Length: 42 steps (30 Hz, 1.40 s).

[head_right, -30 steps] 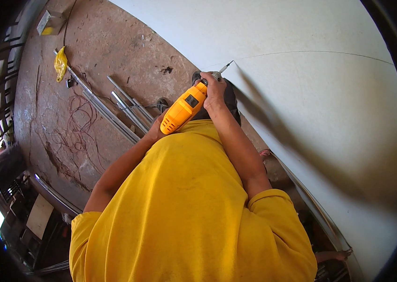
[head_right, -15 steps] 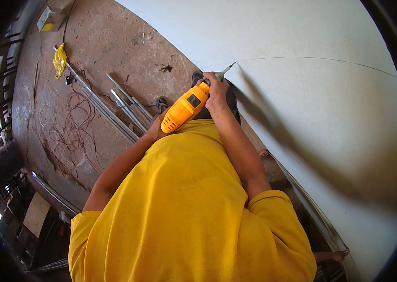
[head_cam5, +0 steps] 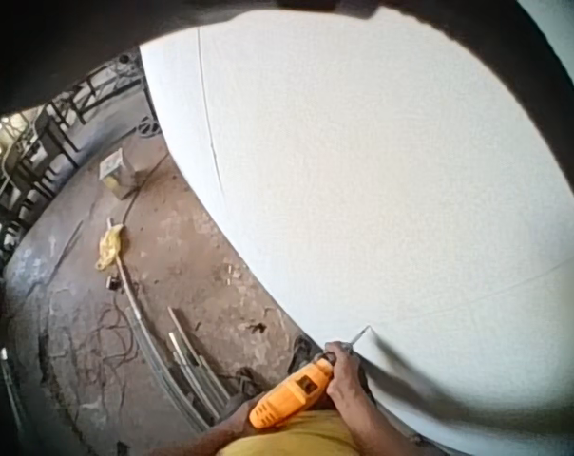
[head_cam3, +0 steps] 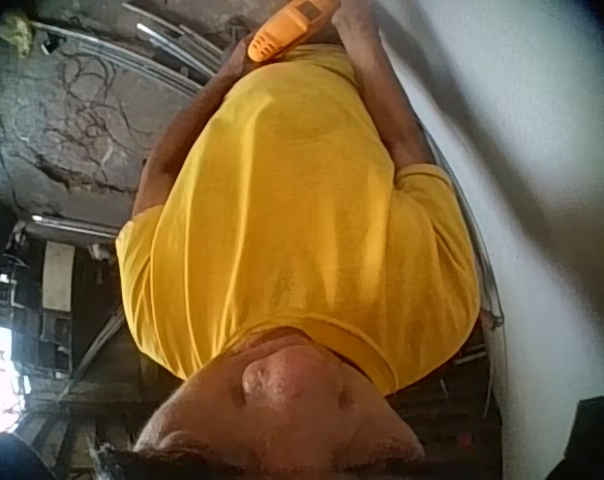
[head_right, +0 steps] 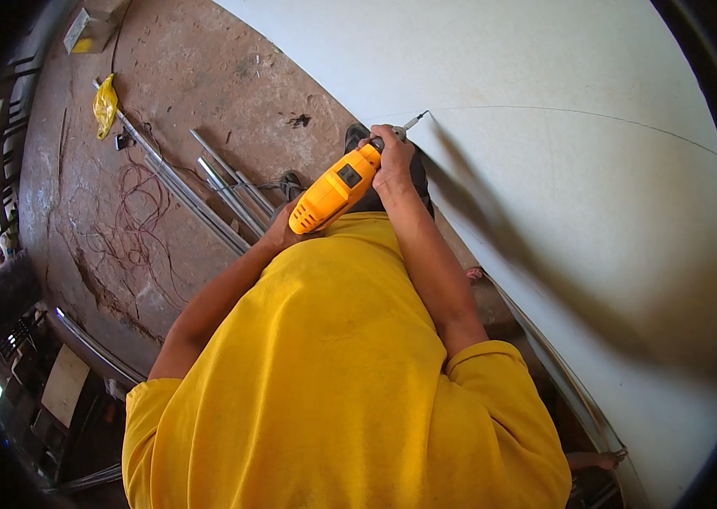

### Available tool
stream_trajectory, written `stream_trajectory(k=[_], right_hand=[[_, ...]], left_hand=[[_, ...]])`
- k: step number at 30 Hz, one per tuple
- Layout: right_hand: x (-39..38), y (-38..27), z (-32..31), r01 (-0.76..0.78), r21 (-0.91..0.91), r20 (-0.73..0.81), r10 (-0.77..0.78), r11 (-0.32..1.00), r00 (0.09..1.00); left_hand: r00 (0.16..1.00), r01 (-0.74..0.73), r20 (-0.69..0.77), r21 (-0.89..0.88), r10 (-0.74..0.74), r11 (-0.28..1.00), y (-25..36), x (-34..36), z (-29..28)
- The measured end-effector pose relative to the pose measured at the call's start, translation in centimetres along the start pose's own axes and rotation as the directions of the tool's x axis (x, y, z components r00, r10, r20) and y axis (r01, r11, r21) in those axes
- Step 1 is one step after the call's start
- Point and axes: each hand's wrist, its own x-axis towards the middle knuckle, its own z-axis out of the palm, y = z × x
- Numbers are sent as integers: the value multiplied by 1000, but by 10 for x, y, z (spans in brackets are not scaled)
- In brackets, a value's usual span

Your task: Use a power drill to make holes in a white panel/wall.

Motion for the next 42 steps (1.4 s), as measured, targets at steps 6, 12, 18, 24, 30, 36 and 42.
stream_trajectory(k=[6, 12, 18, 24, 30, 36, 42], right_hand=[[-2, -2, 4, 22, -19, -20, -23, 1000, 1000], [-3, -1, 1, 11, -15, -11, -11, 1000, 1000], [-4, -1, -1, 22, -8, 6, -21, 1000, 1000], [-2, -1, -4, 27, 16, 16, -27, 1000, 999], [-3, -2, -4, 41, 23, 35, -42, 999, 999], [-4, -3, -4, 30, 24, 32, -31, 999, 999], [-9, -5, -1, 36, 17, 3, -36, 999, 999]], left_hand=[[1000, -2, -12, -18, 1, 1000, 2, 0, 0], [1000, -25, -7, -21, 25, 999, 5, 0, 1], [998, -58, -9, -6, 58, 998, -1, 1, 2], [1000, -7, -5, 12, 7, 1000, -2, 2, 3], [1000, 11, 11, -29, -11, 1000, -3, 2, 3], [1000, -13, -17, -16, 12, 1000, -6, 4, 5], [1000, -4, -4, -41, 4, 999, -1, 2, 4]])
